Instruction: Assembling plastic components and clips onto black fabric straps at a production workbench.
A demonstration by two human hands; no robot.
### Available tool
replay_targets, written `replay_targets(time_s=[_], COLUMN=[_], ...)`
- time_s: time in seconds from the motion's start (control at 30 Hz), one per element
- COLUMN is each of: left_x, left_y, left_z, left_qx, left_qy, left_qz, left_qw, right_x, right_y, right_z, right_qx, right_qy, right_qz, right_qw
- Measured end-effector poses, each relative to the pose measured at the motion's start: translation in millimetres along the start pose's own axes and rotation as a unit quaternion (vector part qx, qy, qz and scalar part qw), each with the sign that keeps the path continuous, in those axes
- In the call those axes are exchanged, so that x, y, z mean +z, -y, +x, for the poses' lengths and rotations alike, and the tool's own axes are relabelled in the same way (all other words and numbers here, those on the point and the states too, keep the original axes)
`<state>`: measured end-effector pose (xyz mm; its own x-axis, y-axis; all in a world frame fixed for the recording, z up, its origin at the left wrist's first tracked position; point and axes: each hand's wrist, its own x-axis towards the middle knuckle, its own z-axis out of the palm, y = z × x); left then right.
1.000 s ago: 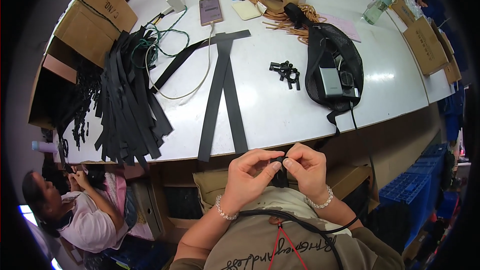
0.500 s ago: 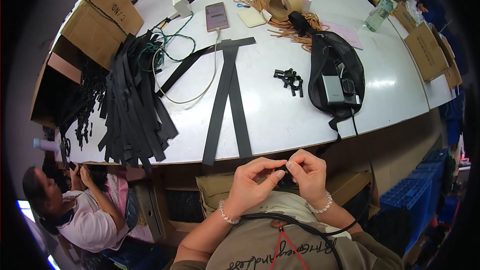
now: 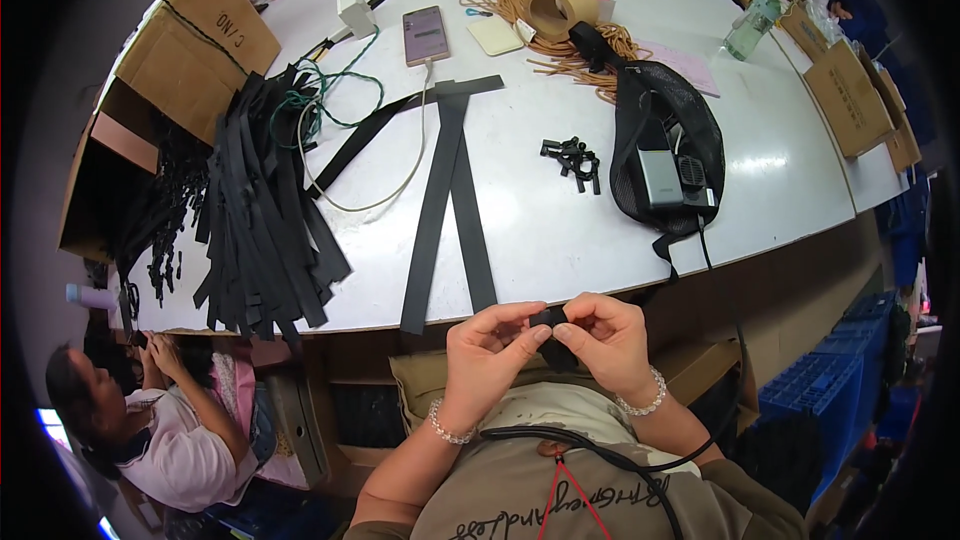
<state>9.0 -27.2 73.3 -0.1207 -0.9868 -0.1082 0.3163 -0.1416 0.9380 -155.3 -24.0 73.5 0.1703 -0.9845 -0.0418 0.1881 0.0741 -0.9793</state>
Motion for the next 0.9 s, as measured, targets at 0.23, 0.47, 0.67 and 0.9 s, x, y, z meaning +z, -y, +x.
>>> replay_targets(time_s=[0.23, 0.47, 0.67, 0.9], left_x=[0.4, 0.4, -2.8, 1.9], left_y=[1.6, 1.2, 6.0, 2.1], left_z=[-0.4, -0.6, -1.3, -0.4], left_qx=[0.009, -0.025, -0.038, -0.037], left_qy=[-0.009, 0.004, 0.026, 0.012], left_qz=[0.029, -0.027, -0.003, 0.047], left_qw=[1.0, 0.999, 0.999, 0.998], right_x=[2.8, 0.8, 1.4, -4.1], right_y=[2.8, 1.3, 1.7, 12.4], right_z=[-0.7, -3.4, 0.9, 7.2], right_qx=[-0.007, 0.03, 0.056, 0.07], right_qy=[-0.024, -0.02, -0.036, 0.024], right_qz=[-0.008, 0.018, 0.041, 0.028], right_qw=[1.0, 0.999, 0.997, 0.997])
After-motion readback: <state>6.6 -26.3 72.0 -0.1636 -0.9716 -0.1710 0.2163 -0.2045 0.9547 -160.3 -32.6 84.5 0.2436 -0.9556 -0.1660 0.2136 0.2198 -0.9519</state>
